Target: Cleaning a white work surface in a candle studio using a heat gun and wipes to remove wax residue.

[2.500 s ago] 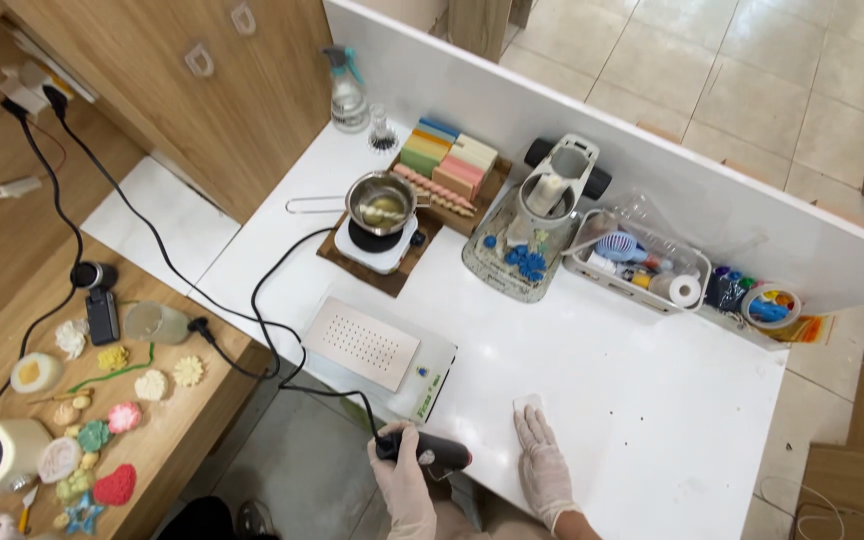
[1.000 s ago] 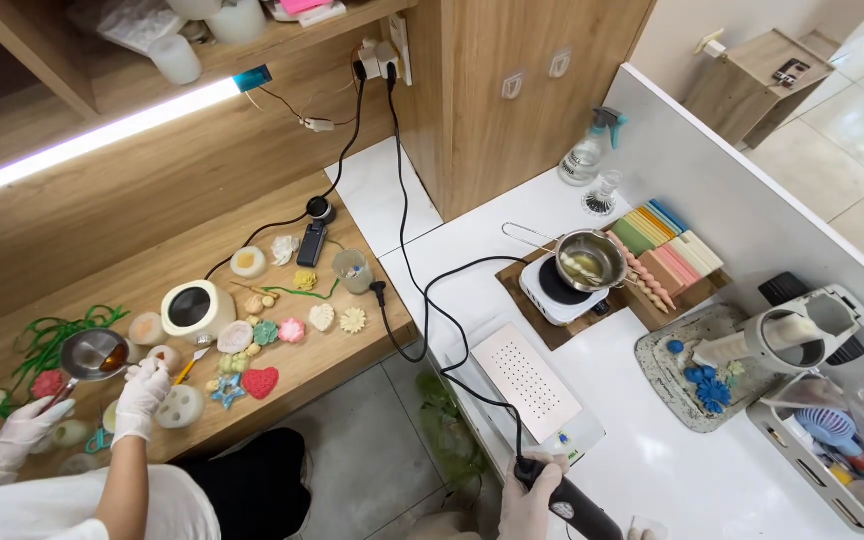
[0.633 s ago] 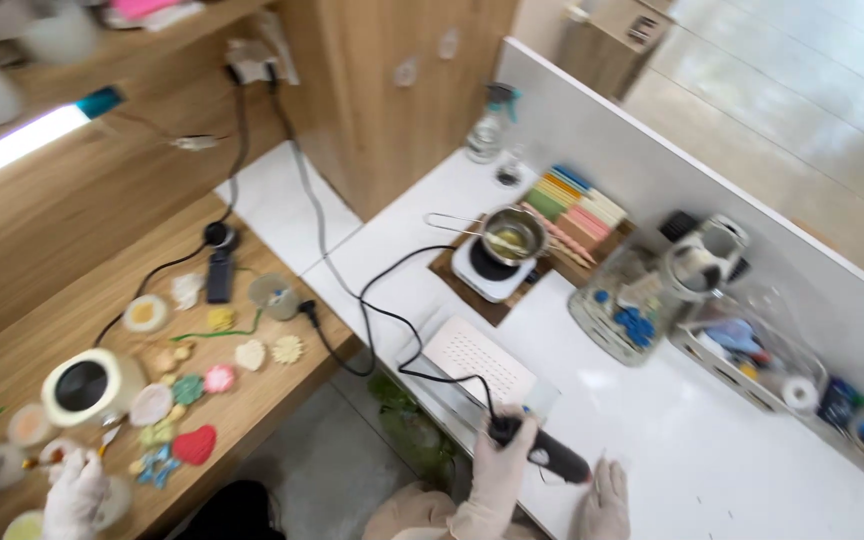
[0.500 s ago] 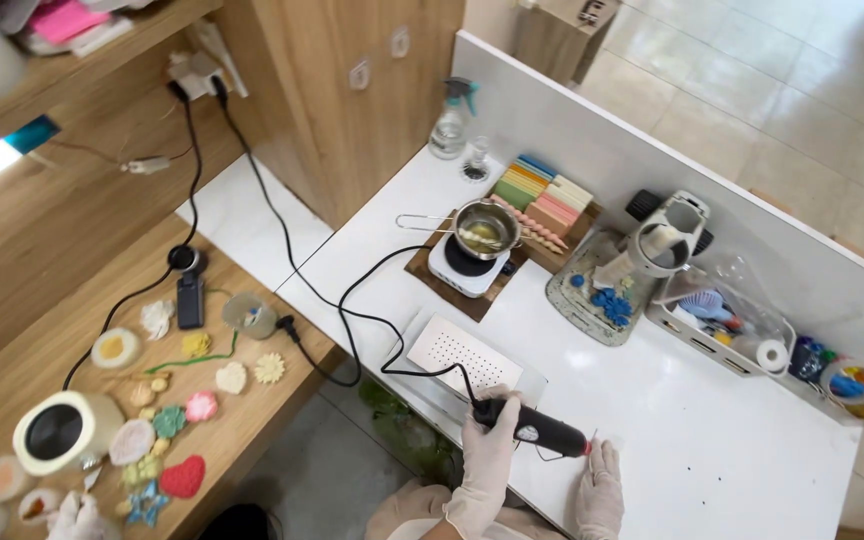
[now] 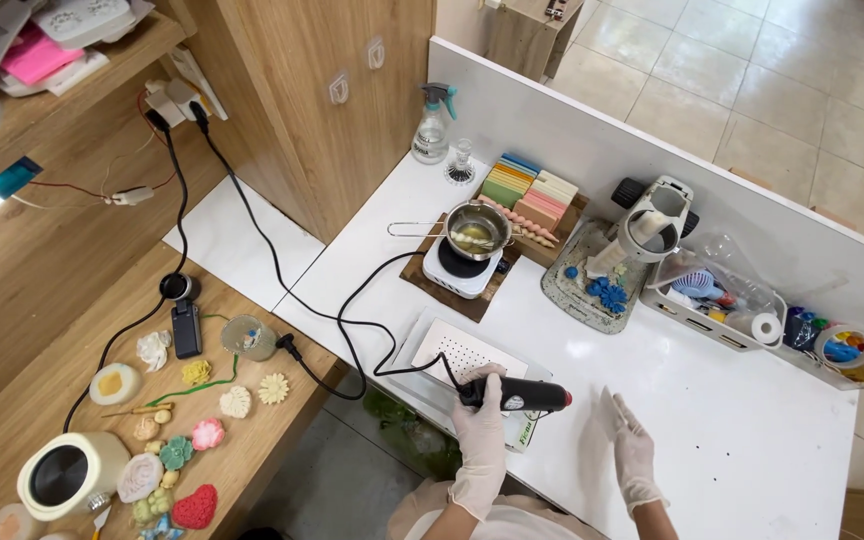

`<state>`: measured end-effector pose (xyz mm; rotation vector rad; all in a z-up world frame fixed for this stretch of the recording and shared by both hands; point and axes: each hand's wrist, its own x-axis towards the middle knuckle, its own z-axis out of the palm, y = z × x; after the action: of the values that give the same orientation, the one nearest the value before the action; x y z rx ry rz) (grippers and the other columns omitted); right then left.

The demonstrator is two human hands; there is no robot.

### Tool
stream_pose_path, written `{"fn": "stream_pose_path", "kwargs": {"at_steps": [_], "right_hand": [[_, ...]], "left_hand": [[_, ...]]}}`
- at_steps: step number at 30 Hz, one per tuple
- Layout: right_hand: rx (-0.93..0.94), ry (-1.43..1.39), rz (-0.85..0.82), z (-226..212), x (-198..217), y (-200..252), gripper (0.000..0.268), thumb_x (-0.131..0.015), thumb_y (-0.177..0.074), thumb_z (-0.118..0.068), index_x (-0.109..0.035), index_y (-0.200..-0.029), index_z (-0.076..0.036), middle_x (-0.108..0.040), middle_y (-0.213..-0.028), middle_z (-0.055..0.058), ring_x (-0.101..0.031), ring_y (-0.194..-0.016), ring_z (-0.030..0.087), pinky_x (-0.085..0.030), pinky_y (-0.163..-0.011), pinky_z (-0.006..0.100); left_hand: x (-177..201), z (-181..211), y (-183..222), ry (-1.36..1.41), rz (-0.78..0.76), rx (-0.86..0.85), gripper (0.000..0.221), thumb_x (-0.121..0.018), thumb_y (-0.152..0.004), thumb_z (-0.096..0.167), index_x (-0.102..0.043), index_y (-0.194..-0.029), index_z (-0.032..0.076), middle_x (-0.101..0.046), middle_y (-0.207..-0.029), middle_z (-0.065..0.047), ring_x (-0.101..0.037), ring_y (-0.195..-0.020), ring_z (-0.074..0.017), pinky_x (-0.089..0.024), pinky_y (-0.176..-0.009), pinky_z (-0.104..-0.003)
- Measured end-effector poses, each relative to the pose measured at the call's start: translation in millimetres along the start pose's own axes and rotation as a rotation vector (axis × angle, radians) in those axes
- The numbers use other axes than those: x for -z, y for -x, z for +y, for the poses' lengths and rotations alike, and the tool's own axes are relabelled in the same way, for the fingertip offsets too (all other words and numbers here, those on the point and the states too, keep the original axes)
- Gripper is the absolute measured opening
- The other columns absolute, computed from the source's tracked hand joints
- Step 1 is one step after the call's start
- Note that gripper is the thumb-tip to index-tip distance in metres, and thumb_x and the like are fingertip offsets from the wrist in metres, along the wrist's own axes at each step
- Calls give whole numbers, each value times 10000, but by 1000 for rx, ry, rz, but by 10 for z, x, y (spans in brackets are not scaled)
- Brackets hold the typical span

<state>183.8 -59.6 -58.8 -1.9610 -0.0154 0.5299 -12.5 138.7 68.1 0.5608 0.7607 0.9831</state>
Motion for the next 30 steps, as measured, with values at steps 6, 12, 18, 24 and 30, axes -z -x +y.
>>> {"fn": "stream_pose_path", "kwargs": {"at_steps": [6, 12, 18, 24, 30], "right_hand": [[76, 51, -132, -1013, 189, 110, 446, -510, -1023, -141, -619, -1455, -112, -685, -1399, 89, -635, -1203, 158, -465, -1109, 299], [464, 1314, -583, -2957, 721, 994, 486, -448, -1000, -232, -490, -1484, -247, -589, -1507, -13, -569, -1364, 138, -371, -1203, 317], [1028, 1751, -389, -3480, 1250, 1647, 699, -307, -940, -248, -213, -1629, -319, -331, -1667, -61, -463, -1419, 102, -373, -1178, 328], [1612, 1293, -93, -3852, 1737, 2170, 649, -173, -1047, -602, -277, -1646, -372, -315, -1641, -72, -255, -1466, 136, -189, -1245, 424], [1412, 1236, -305, -4262, 2325, 2462, 599, -244, -1041, -522, -357, -1611, -377, -415, -1576, -85, -348, -1412, 115, -268, -1213, 376]], "left_hand": [[-23, 55, 48, -46, 73, 38, 114, -663, -916, 62, -676, -1019, 15, -731, -1009, -61, -671, -965, -154, -526, -936, -310], [116, -184, 49, -116, 117, 72, 121, -659, -904, 76, -692, -993, 0, -742, -978, -77, -691, -930, -169, -533, -920, -321], [27, -252, 39, -98, 108, 139, 141, -666, -893, 108, -694, -937, -23, -721, -885, -97, -680, -846, -195, -548, -841, -334], [-163, -254, 307, -161, 188, 143, 161, -663, -886, 147, -686, -884, -13, -712, -854, -84, -653, -796, -187, -508, -725, -342], [-193, -580, 657, -132, 261, -17, 148, -717, -848, 87, -640, -953, 16, -685, -904, -61, -648, -832, -154, -539, -791, -304]]}}
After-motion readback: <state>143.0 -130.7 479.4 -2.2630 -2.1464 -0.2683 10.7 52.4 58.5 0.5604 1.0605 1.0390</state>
